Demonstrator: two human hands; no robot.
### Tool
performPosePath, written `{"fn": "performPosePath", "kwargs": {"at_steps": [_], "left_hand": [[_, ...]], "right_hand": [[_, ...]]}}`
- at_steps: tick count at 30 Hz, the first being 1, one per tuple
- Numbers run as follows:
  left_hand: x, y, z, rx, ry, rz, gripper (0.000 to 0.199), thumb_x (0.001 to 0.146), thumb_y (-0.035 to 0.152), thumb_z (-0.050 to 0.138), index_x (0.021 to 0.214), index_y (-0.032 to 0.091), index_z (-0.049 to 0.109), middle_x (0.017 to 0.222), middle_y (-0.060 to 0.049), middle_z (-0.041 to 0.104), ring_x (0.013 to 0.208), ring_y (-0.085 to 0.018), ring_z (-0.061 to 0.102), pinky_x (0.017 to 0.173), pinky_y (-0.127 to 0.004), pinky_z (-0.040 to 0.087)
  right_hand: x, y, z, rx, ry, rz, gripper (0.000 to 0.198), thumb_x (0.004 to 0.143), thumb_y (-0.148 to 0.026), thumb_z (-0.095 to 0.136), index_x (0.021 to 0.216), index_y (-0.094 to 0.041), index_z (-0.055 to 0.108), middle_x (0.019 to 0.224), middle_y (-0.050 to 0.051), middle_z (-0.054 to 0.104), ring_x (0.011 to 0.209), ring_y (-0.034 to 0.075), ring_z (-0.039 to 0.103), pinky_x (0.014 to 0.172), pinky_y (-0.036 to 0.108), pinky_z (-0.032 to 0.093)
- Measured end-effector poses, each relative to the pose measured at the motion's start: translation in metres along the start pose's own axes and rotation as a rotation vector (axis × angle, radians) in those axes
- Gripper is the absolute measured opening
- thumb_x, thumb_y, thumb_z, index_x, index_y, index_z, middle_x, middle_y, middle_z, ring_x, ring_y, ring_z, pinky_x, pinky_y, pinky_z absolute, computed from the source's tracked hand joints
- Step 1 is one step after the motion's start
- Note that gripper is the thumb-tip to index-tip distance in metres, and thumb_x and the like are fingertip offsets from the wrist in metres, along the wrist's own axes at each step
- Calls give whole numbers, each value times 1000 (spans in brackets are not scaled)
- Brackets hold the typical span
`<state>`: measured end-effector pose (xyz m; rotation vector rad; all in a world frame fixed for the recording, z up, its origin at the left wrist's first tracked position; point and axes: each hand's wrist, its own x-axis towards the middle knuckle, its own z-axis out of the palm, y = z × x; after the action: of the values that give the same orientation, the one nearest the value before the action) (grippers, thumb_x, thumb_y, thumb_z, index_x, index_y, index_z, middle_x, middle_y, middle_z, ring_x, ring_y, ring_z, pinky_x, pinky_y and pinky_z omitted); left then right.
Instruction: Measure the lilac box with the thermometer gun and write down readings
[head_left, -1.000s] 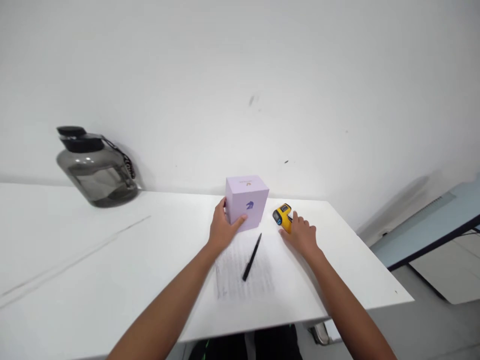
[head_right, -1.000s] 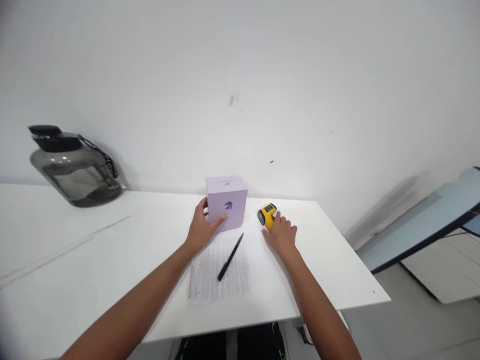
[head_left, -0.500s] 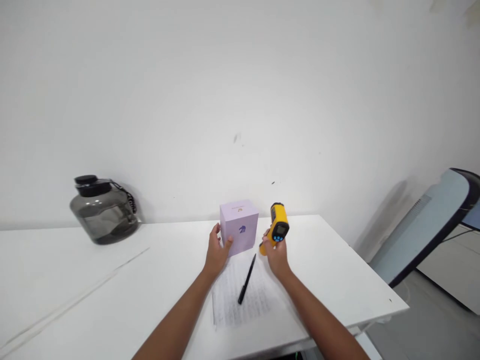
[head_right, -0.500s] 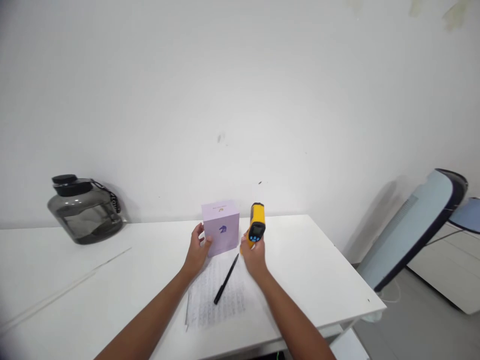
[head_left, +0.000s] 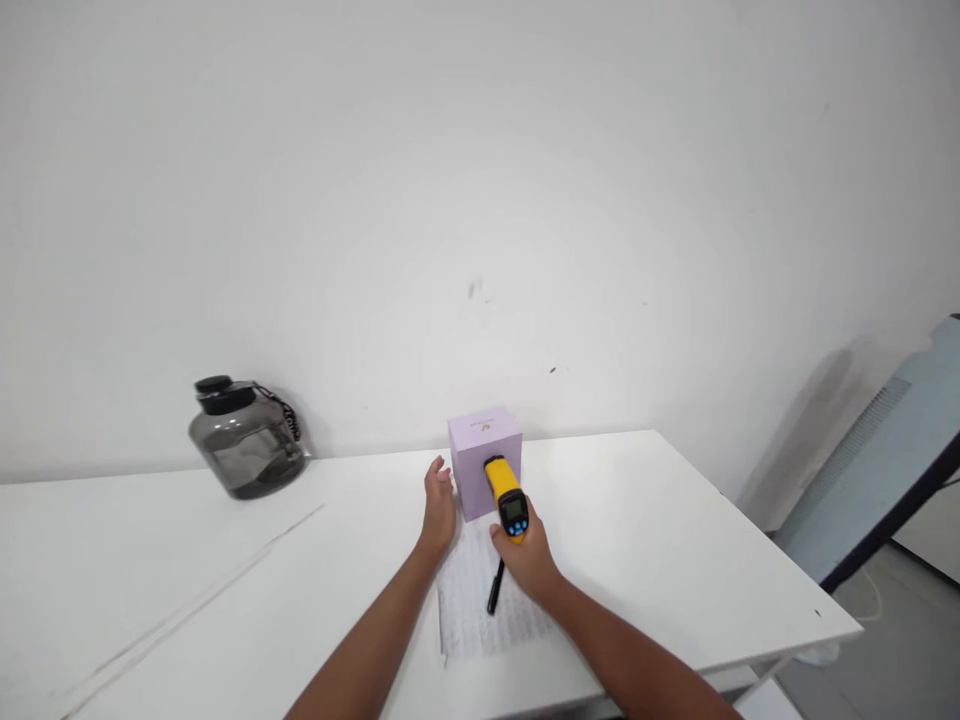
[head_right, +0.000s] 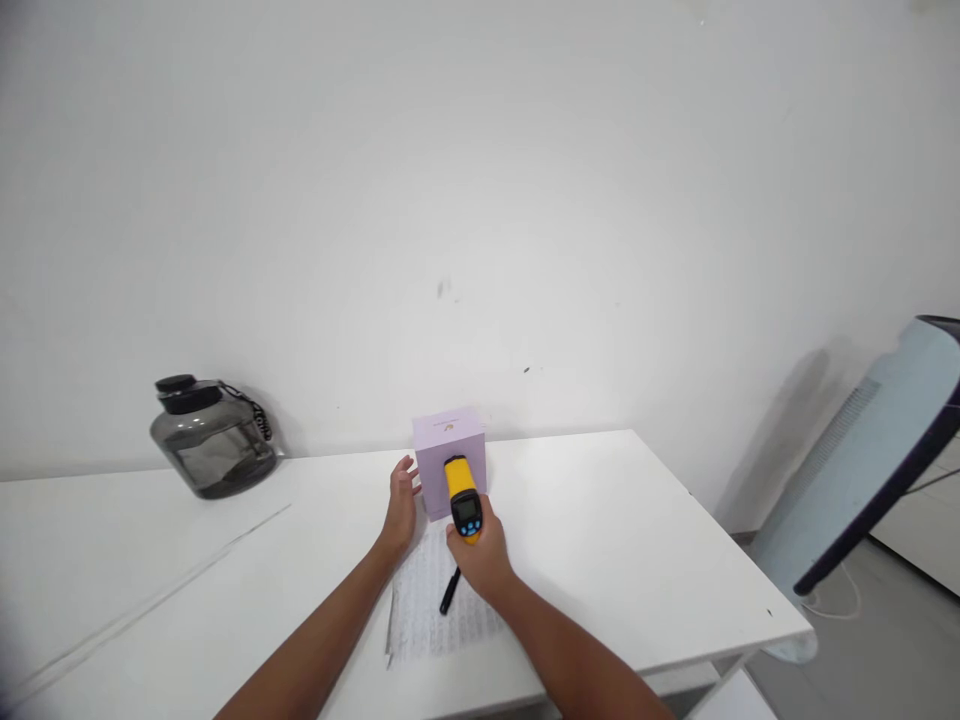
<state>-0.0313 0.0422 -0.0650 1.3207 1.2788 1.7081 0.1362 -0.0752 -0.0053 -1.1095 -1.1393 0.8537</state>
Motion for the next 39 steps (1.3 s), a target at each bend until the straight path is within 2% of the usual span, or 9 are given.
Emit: {"fn": "performPosePath", "kwargs": {"at_steps": [3,7,11,14,18,22,26,34,39], "left_hand": [[-2,8,-1,-13,54,-49,101,96,110,37,154,30,56,175,-22,55,158,-39,61,134,-64,50],[-4,17,-9,-1,120,22,94,99,105,40,149,27,60,161,-22,62,145,-38,67,125,-62,57],[-2,19,-17,22,203,75,86,102,97,45,145,25,61,153,-20,65,141,-37,68,120,-58,58],[4,17,-19,-1,282,-29,73,104,87,49,142,25,60,149,-18,66,135,-34,70,116,-53,59],[11,17,-16,-39,338,-152,56,108,73,44,132,25,60,140,-15,69,114,-28,74,99,-47,62],[11,20,-15,-67,330,-205,47,106,66,50,126,26,62,130,-12,75,102,-23,76,89,-40,62],[9,25,-17,-68,277,-223,52,104,71,52,119,23,67,116,-13,80,94,-24,78,88,-41,64],[8,26,-21,-4,217,-225,72,92,87,56,117,21,73,110,-14,83,97,-29,80,102,-49,63],[6,25,-21,66,180,-230,74,92,87,55,119,22,74,117,-17,85,102,-32,82,109,-54,62]], "right_hand": [[-2,0,3,-14,-26,-7,31,70,-50,71,91,-29,60,74,-4,62,69,20,58,69,36,55],[-2,0,5,5,-9,19,29,70,-49,69,88,-30,57,73,-6,59,68,19,55,68,35,52],[-2,1,6,53,-32,19,29,69,-46,71,89,-30,58,71,-7,58,66,19,54,66,34,51],[-3,2,7,56,-41,23,29,69,-45,70,90,-30,59,71,-7,58,66,19,54,66,34,51],[-3,4,8,25,3,40,30,68,-48,68,90,-29,59,72,-6,57,69,20,56,69,35,53],[-2,7,10,38,-8,50,33,66,-48,68,92,-29,60,73,-6,59,70,21,57,69,36,53],[-2,12,12,48,-1,19,34,67,-46,69,96,-28,64,74,-5,61,71,22,59,70,37,55],[-3,18,15,69,0,-17,30,68,-41,70,94,-28,65,75,-4,65,70,22,61,71,37,59],[-4,16,16,30,13,-22,30,66,-41,69,93,-29,65,73,-4,65,69,22,60,68,35,57]]}}
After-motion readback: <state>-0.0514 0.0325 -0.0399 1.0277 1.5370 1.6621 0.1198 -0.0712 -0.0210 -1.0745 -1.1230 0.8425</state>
